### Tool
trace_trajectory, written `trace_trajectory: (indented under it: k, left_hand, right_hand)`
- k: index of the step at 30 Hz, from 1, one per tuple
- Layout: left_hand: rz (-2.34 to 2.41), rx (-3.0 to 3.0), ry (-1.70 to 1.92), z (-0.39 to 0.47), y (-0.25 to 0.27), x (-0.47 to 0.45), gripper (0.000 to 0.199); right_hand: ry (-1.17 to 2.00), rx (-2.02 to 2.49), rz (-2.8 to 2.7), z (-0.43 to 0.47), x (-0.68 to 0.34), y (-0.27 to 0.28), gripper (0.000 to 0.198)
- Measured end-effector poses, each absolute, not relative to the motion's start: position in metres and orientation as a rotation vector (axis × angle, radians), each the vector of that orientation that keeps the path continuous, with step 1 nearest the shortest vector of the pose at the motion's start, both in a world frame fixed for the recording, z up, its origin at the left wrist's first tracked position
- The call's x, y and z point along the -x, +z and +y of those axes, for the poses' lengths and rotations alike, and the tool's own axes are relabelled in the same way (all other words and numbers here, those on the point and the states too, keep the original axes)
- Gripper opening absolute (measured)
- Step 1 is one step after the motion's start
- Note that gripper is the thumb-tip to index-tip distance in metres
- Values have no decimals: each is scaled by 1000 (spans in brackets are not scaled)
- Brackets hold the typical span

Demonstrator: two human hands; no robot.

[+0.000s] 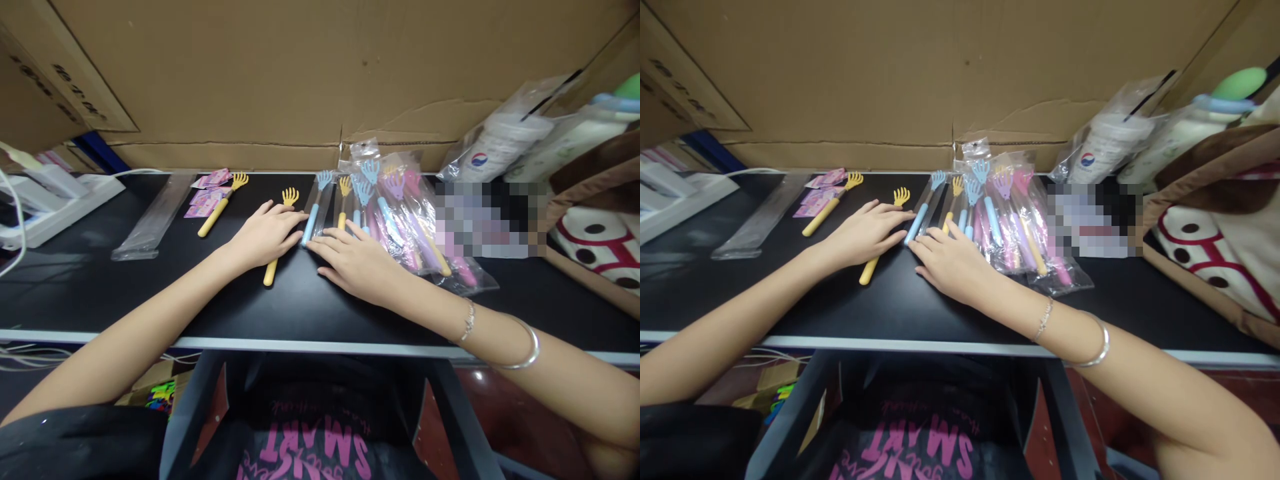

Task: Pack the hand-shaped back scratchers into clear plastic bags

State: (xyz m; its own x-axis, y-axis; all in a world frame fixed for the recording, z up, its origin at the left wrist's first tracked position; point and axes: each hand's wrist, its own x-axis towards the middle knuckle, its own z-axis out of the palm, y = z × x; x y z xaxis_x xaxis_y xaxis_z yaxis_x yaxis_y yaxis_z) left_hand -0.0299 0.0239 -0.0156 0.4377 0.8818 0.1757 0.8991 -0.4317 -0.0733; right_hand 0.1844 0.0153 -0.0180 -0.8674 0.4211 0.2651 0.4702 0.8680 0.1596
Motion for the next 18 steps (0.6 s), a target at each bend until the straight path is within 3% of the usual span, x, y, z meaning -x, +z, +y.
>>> trace_trajectory:
  k: [18]
  left_hand:
    - [-1588,2598,0,22,-18,27,53]
  right_hand:
    - [-463,798,-2802,12,-183,-19,33]
